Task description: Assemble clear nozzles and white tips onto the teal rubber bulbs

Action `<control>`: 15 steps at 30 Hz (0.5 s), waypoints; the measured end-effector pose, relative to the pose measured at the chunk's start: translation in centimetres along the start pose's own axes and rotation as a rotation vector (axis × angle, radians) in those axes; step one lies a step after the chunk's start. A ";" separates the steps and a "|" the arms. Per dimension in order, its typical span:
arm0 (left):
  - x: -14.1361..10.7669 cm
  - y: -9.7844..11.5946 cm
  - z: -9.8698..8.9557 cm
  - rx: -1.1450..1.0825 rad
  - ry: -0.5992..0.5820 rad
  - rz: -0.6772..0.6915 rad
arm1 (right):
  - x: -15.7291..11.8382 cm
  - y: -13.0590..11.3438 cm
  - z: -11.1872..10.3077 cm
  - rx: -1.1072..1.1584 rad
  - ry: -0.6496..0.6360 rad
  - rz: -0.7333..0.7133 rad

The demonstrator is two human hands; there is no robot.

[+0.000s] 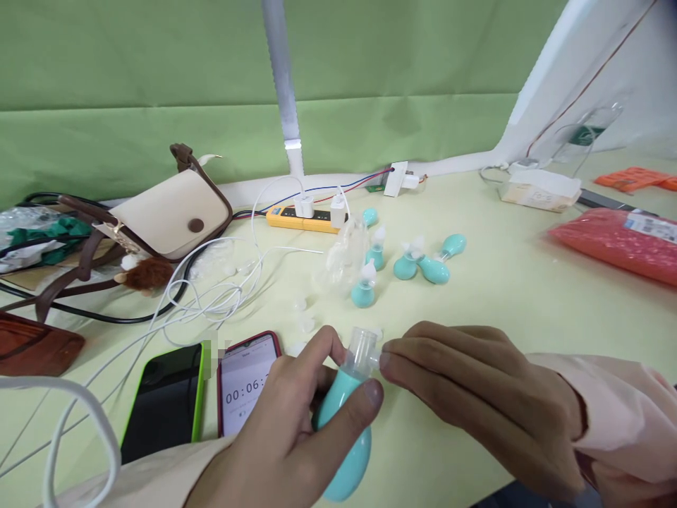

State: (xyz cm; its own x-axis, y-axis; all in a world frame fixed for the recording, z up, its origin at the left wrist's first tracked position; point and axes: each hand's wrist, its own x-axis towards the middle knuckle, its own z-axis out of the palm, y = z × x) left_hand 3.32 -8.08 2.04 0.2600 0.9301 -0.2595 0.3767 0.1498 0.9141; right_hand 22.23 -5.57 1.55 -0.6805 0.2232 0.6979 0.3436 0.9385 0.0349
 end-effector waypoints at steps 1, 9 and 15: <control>0.0 0.0 0.0 0.006 0.009 0.011 | 0.1 0.0 0.1 0.000 -0.018 -0.017; 0.0 0.4 -0.4 -0.002 -0.024 -0.032 | 0.2 0.7 0.8 0.061 -0.027 -0.013; -0.3 0.7 -0.6 -0.021 -0.056 -0.147 | 0.6 0.6 0.2 0.171 -0.108 0.121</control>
State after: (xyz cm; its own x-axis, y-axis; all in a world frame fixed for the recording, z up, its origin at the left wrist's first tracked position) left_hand 3.00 -8.08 2.97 0.2528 0.8776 -0.4072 0.3962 0.2901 0.8711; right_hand 21.91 -4.80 1.80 -0.7099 0.3548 0.6084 0.3185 0.9322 -0.1719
